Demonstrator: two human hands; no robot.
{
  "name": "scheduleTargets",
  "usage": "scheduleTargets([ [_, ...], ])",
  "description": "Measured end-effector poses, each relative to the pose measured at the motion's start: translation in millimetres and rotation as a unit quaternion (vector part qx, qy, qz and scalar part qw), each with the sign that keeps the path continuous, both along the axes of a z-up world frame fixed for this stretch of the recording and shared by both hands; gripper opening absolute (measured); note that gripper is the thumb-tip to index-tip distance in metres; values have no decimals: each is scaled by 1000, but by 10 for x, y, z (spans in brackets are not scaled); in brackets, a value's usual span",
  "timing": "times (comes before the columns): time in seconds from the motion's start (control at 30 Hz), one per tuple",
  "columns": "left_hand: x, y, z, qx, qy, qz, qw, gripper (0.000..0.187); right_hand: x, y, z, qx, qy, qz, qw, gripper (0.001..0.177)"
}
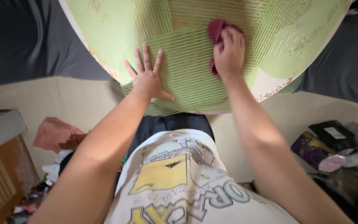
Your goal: Wipe a round table surface and placemats with a cloth.
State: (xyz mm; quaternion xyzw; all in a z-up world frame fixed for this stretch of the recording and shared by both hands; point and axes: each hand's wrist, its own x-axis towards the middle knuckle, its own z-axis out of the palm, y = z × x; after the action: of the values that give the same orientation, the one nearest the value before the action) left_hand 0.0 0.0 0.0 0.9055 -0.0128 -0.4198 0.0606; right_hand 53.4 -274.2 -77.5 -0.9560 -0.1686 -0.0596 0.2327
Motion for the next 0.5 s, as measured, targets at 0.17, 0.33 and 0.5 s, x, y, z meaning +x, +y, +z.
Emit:
scheduleTargets([
  [0.17, 33, -6, -51, 12, -4, -1, 1000, 169, -192, 705, 12, 40, -74, 16, 996, 22],
  [0.33, 36, 33, -34, 3, 3, -2, 1000, 170, 254, 502, -94, 37, 2, 158, 987, 21],
  [0.5, -17, 39, -48, -8, -7, 1, 1000, 168, -312, 791, 23, 105, -92, -30, 990, 22],
])
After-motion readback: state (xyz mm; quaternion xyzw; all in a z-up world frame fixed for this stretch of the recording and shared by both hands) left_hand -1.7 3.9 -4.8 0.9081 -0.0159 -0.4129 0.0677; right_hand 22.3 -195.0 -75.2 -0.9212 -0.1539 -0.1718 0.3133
